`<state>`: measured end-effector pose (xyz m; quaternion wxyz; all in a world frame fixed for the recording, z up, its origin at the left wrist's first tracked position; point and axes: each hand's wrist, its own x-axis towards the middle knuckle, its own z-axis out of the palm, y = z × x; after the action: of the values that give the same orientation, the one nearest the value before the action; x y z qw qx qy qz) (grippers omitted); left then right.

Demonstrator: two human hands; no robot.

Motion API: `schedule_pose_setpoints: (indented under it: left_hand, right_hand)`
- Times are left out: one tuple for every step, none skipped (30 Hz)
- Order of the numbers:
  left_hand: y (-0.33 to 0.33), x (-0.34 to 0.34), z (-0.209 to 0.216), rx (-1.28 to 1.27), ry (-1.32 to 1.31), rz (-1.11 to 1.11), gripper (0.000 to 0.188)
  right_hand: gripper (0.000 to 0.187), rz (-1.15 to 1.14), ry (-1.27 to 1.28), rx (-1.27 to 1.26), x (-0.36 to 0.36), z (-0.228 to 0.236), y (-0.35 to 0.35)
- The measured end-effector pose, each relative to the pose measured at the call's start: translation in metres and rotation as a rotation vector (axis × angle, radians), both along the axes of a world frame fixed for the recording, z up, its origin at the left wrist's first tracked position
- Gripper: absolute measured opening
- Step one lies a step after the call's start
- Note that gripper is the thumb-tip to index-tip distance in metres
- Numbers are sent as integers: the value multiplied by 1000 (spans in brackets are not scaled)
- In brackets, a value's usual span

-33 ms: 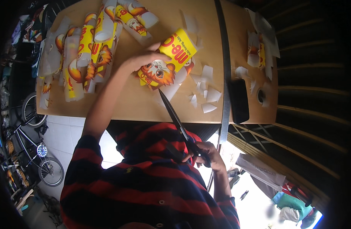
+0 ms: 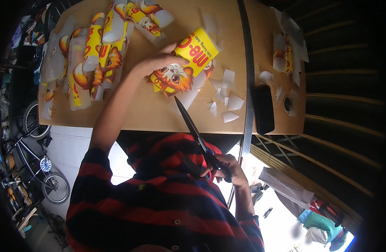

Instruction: The person cuts a printed paper package using shears, following the outlines of the illustrations.

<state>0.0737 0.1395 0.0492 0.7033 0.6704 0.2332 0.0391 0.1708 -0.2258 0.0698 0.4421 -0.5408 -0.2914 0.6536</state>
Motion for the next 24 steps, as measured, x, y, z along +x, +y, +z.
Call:
schedule_pose_setpoints:
  left_hand:
    - [0, 1, 2, 94, 13, -31, 65]
    - [5, -2, -3, 183, -10, -65, 65]
    - [8, -4, -8, 203, -2, -68, 65]
    - [11, -7, -13, 223, 6, -72, 65]
    - [14, -8, -11, 249, 9, -80, 64]
    - [15, -10, -9, 232, 37, -51, 64]
    - [15, -13, -7, 127, 67, -37, 64]
    - [16, -16, 0, 27, 94, -24, 64]
    - [17, -17, 6, -72, 121, -11, 64]
    - [19, -16, 9, -126, 172, -18, 62]
    - [16, -18, 18, -194, 220, 26, 61]
    - [9, -20, 30, -261, 270, 66, 60]
    - [2, -22, 37, -326, 320, 107, 59]
    - [0, -23, 39, -388, 296, 122, 59]
    - [-2, -25, 38, -450, 273, 137, 58]
    - [-3, -28, 37, -512, 249, 153, 57]
    - [-5, -32, 29, -604, 160, 243, 56]
    - [-8, -39, 16, -691, 68, 340, 54]
    - [-12, -47, 3, -772, -19, 435, 53]
    - [-22, -61, -3, -998, -403, 384, 49]
    - [-35, -69, -14, -1023, -481, 438, 48]
    - [-47, -77, -22, -1042, -558, 496, 48]
    - [-57, -84, -24, -1061, -637, 555, 47]
    - [-70, -84, -21, -777, -541, 579, 47]
  right_hand:
    - [54, -13, -3, 1, -1, 0, 0]
    - [49, -13, 36, 0, 1, -4, -2]
    - [44, -13, 75, -3, 3, -7, -4]
    - [45, 2, 12, 10, 3, -6, -2]
    - [46, -2, -2, 5, 3, -6, -1]
    - [46, 6, -12, 0, 4, -5, 1]
    - [46, 14, -22, -4, 5, -4, 1]
    - [46, 12, -28, -10, 5, -4, 2]
    - [46, 10, -34, -15, 6, -4, 2]
    - [46, 9, -40, -21, 6, -4, 2]
    - [46, 8, -42, -21, 6, -5, 3]
    - [46, 5, -43, -20, 6, -7, 3]
    - [46, 1, -43, -19, 6, -9, 4]
    - [45, 2, -46, -11, 5, -8, 7]
    - [45, 2, -48, -2, 4, -6, 12]
    - [45, 3, -50, 7, 4, -4, 16]
    - [44, 2, -63, 4, 3, -1, 18]
    - [44, 8, -73, 4, 3, 3, 22]
    - [43, 10, -77, 7, 3, 2, 24]
    - [49, 20, -101, 3, 5, -1, 24]
    - [54, 26, -125, -6, 6, -4, 23]
    - [59, 35, -146, -13, 6, -6, 23]
    - [59, 37, -149, -6, 6, -7, 24]
    - [59, 39, -160, -6, 7, -6, 26]
